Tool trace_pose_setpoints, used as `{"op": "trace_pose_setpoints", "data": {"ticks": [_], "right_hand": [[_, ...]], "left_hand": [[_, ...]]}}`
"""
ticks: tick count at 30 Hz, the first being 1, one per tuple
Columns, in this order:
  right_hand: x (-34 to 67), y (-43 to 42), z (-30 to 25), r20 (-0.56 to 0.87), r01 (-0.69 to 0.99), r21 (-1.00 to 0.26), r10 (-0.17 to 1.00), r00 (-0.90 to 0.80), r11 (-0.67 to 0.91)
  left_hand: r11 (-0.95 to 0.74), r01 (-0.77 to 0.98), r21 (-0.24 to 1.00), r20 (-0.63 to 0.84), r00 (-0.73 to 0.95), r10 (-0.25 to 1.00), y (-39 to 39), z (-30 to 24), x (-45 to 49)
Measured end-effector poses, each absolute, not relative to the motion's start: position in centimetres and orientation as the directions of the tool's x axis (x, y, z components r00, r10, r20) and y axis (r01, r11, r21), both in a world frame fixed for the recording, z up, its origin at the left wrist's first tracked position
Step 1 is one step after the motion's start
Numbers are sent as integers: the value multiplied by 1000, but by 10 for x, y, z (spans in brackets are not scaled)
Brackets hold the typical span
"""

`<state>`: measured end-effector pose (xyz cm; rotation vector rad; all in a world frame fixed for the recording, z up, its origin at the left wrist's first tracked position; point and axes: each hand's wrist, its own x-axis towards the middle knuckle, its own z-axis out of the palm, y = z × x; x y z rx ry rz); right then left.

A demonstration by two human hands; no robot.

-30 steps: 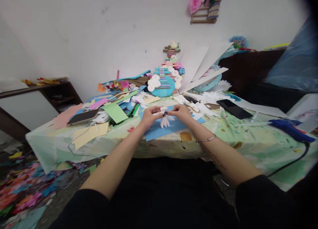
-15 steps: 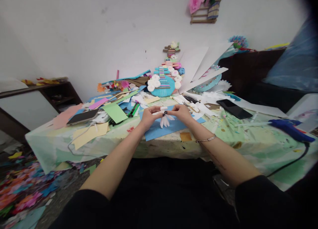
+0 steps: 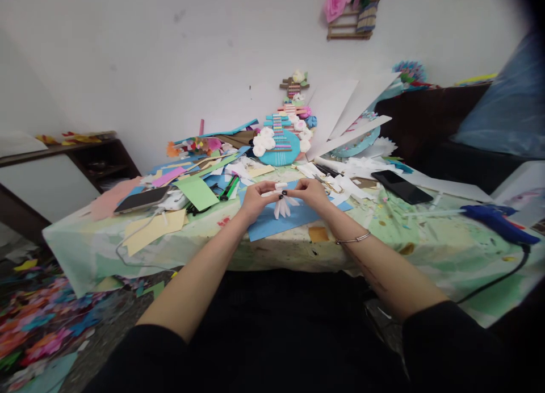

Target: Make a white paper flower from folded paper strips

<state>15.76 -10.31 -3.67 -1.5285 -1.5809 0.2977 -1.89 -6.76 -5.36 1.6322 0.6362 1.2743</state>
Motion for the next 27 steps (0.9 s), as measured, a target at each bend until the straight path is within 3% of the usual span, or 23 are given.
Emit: {"op": "trace_pose_setpoints", "data": {"ticks": [18, 27], "right_hand": [[159, -100, -39, 423, 673, -707, 892, 158, 216], [159, -99, -41, 469, 666, -698, 871, 147, 264]], "left_hand": [[-418, -138, 898, 439, 351, 827, -68, -53, -19], [-405, -162, 900, 435, 246, 866, -63, -55, -22]]}}
